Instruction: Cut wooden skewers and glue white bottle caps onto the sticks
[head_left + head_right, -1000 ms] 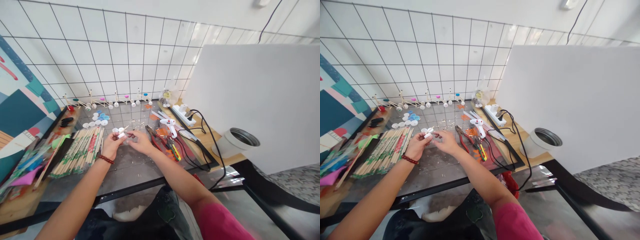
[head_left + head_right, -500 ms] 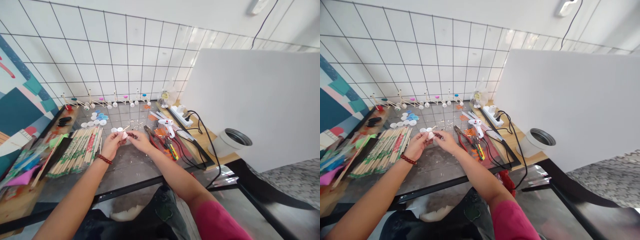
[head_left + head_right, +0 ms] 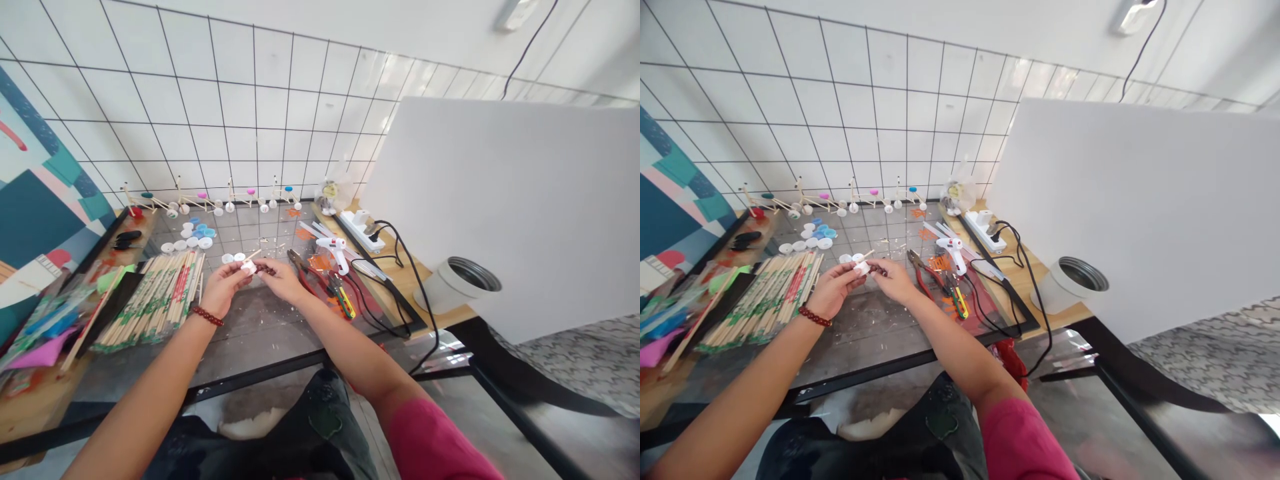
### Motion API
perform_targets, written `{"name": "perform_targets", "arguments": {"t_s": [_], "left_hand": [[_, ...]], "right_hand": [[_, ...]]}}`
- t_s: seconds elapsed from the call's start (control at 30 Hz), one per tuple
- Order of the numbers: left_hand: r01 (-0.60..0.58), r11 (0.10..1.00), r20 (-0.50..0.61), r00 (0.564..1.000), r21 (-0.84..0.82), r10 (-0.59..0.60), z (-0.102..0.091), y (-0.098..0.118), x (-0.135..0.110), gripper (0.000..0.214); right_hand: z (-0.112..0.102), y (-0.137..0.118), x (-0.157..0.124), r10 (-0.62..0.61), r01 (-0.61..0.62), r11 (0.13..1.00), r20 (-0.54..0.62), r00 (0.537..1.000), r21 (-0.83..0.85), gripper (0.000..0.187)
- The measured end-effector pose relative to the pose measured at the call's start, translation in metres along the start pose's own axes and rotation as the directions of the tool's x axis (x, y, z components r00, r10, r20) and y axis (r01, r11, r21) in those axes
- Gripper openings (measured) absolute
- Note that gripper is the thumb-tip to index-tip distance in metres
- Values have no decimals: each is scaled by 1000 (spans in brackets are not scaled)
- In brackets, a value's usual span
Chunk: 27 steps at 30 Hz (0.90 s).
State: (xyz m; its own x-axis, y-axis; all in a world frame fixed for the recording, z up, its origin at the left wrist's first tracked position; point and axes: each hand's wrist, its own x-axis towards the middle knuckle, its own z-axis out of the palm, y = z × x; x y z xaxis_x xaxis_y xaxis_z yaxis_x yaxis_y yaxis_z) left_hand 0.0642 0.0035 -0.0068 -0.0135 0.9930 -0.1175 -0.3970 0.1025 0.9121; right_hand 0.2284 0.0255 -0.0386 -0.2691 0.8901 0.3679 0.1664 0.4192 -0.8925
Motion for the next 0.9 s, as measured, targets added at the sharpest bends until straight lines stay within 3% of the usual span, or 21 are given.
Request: {"name": "perform_targets", "arguments": {"t_s": [0.23,0.57,0.9], "left_hand": [[5,1000,-44,999,14,-4,0,2,0,41],[2,1000,-75,997,19,-1,-2,1,3,35],[3,1000,-86,996,-15,-5,-2,2,3,30]], "right_hand": [[0,2,1,7,-7,1000,-4,1000,25,33],[-4,5,3,68,-70,997,-126,990,-13,40],[-18,6,7,80,-70,996,-247,966,51,30]]}}
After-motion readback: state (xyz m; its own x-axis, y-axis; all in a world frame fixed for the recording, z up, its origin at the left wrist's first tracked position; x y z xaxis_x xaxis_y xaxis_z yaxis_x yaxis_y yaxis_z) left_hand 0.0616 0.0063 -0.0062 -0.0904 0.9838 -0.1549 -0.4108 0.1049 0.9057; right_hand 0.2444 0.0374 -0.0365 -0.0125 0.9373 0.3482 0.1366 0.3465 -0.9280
